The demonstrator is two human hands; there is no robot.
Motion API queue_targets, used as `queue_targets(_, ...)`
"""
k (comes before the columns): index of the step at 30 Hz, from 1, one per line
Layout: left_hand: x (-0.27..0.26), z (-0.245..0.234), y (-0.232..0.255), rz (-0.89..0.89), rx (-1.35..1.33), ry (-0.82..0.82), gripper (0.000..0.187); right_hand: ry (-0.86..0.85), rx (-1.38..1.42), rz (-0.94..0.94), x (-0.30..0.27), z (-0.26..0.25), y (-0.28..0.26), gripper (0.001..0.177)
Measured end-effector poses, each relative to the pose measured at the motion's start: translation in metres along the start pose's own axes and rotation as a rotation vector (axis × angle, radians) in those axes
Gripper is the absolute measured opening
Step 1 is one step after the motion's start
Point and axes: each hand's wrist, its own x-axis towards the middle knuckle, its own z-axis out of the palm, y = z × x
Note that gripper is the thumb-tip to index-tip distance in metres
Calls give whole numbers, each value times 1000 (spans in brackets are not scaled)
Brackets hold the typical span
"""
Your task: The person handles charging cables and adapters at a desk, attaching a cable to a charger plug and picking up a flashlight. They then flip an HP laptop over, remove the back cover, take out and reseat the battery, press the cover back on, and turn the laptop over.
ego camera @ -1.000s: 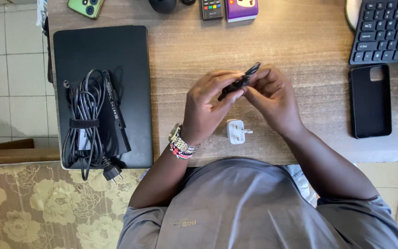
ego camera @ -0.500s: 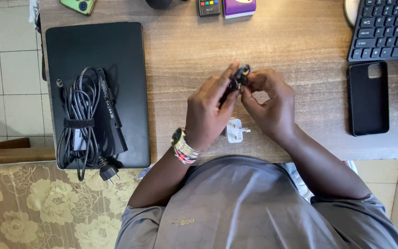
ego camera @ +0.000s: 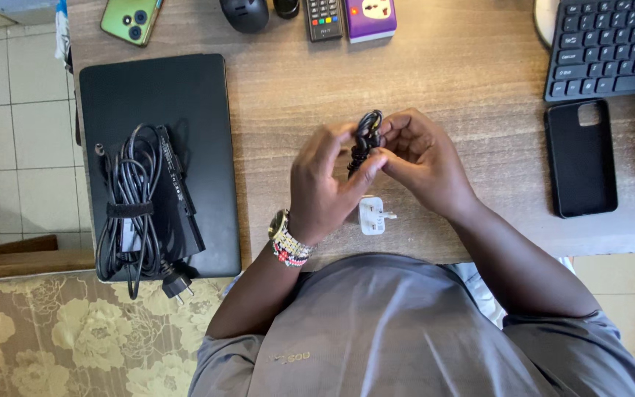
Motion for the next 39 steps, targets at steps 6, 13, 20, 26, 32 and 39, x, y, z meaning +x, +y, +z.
queue_targets(6,0,2,1,-44,-36,126,24,-95,107,-16,3,11,3,23)
queue_targets(13,8,2,0,-143,-206,83,22,-31,111,-4,-1,9,5,22)
queue_targets(20,-3,2,1,-48,-455,15,44,75,180,-72,0,-3,15,15)
queue_targets(26,-7,4,-1,-139,-357,62,38,-74,404,109,7,-10,12,19)
queue_targets(32,-9,5,1,-149,-343,95,36,-94,429,97,7,-7,9,27)
queue_targets(39,-6,3,-13,113,73,-63,61,17,-29,-153,-2,-11,24,16)
